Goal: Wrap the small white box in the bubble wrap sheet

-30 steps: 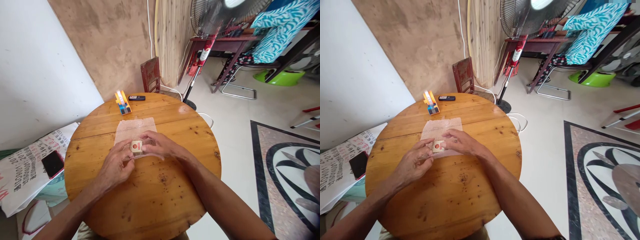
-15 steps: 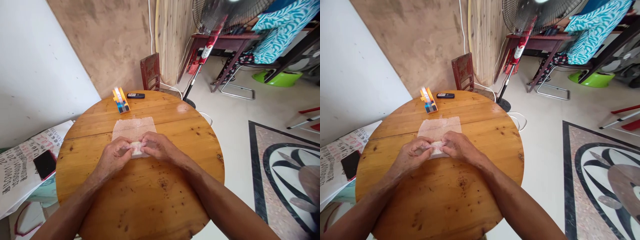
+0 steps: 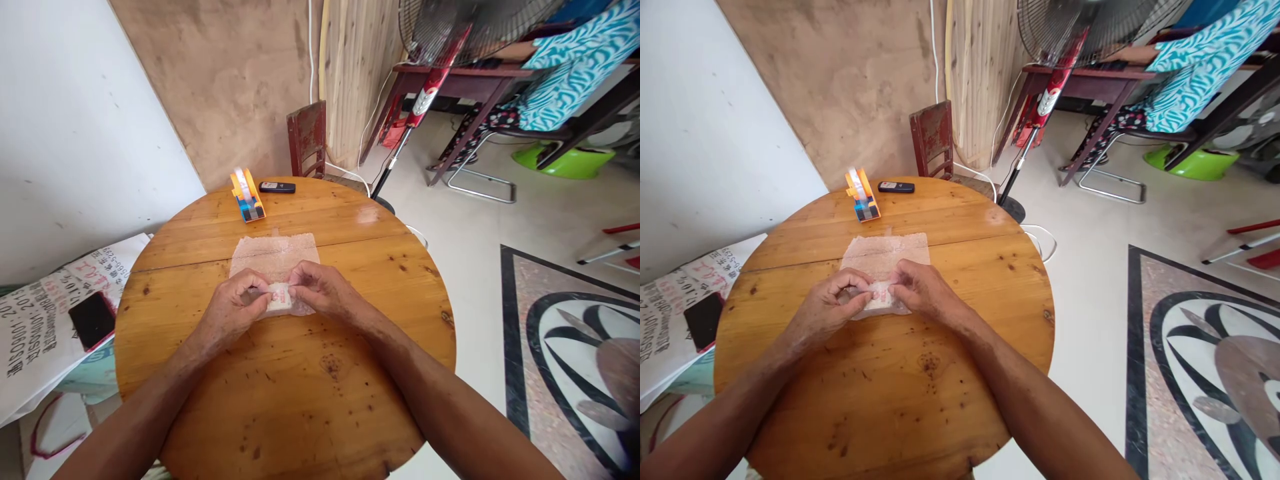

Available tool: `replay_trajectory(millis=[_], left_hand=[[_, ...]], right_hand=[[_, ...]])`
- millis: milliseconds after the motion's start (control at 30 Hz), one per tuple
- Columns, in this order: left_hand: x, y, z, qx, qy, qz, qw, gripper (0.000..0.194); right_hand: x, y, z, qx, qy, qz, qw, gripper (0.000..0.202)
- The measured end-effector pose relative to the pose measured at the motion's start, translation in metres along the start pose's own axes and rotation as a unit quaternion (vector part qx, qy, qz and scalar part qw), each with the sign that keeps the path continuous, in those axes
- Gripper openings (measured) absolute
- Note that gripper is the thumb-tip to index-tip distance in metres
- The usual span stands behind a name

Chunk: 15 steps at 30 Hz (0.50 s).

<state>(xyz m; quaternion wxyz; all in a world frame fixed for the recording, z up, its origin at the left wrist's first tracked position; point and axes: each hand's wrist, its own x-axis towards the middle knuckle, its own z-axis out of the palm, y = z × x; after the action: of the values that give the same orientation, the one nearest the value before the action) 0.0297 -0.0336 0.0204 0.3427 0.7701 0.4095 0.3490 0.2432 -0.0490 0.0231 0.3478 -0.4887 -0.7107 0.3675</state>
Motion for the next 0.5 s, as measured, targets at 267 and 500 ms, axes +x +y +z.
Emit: replay_trajectory(millis=[267, 500], left_hand=[[0.0027, -0.0078, 0.0044, -0.083, -0.002, -0.066, 0.994, 0.023], [0.0051, -0.0058, 0.0044, -0.106, -0.012, -0.080, 0.991, 0.025]], right_hand=[[0.0030, 0.0043, 0.0094, -0.039, 0.046, -0.028, 0.998, 0.017], [0.0040, 0.0031, 0.0039, -0.079, 0.060, -0.016, 0.995, 0.015]])
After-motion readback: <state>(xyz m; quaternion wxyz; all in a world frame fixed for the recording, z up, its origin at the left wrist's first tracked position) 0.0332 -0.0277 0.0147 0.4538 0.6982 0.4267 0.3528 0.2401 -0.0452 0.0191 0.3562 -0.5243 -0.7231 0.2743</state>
